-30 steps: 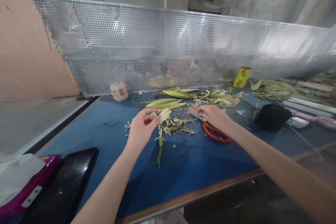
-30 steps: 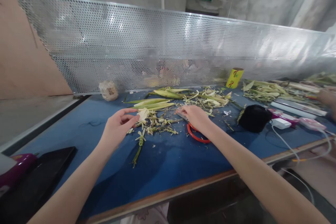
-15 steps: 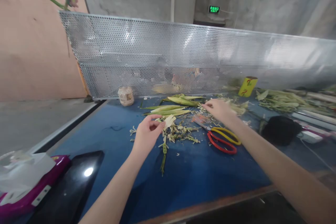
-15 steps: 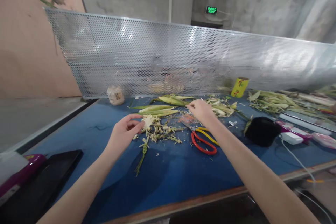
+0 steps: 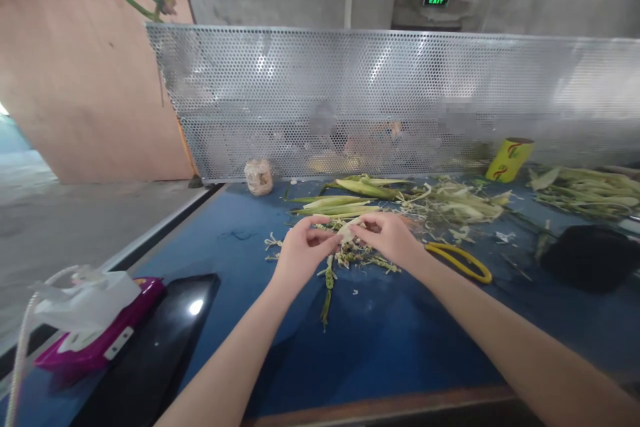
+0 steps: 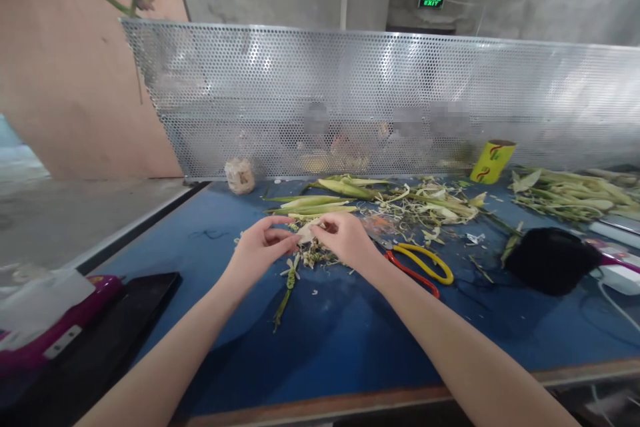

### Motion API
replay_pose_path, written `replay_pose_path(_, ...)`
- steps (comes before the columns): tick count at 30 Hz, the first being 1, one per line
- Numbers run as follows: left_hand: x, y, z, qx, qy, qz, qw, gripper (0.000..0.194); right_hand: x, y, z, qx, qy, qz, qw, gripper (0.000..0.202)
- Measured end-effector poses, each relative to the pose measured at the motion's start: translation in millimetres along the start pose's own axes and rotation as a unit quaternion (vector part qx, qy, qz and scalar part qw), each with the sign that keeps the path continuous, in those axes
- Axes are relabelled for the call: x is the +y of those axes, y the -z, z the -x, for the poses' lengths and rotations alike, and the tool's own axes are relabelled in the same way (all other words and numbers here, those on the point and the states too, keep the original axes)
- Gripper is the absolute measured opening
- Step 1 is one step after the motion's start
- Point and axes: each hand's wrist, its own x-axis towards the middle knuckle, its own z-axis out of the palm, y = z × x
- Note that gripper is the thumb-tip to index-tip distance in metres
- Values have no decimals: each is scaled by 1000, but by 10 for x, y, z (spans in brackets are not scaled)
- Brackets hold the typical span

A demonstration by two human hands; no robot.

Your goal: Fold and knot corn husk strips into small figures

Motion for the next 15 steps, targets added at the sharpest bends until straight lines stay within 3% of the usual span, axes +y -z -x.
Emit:
replay_pose_path(3, -36, 1, 2, -11, 0, -30, 999, 35, 26, -5, 65, -3, -7, -11, 1000, 22)
replay_pose_path(6, -25, 5, 51, 10, -44, -106, 993, 29, -31, -9, 124, 46, 40, 30, 998, 24)
replay_pose_path(10, 31, -32, 150, 32, -154, -297, 942, 29, -131, 4, 193, 61, 119, 128, 983, 19)
replay_pose_path(12, 41, -60, 181, 14, -174, -356, 918, 33, -157, 9, 213, 46, 117, 147, 981, 14)
replay_pose_path(15, 31, -92, 200, -11, -167, -389, 906, 38, -149, 19, 212, 12, 98, 159, 982, 12)
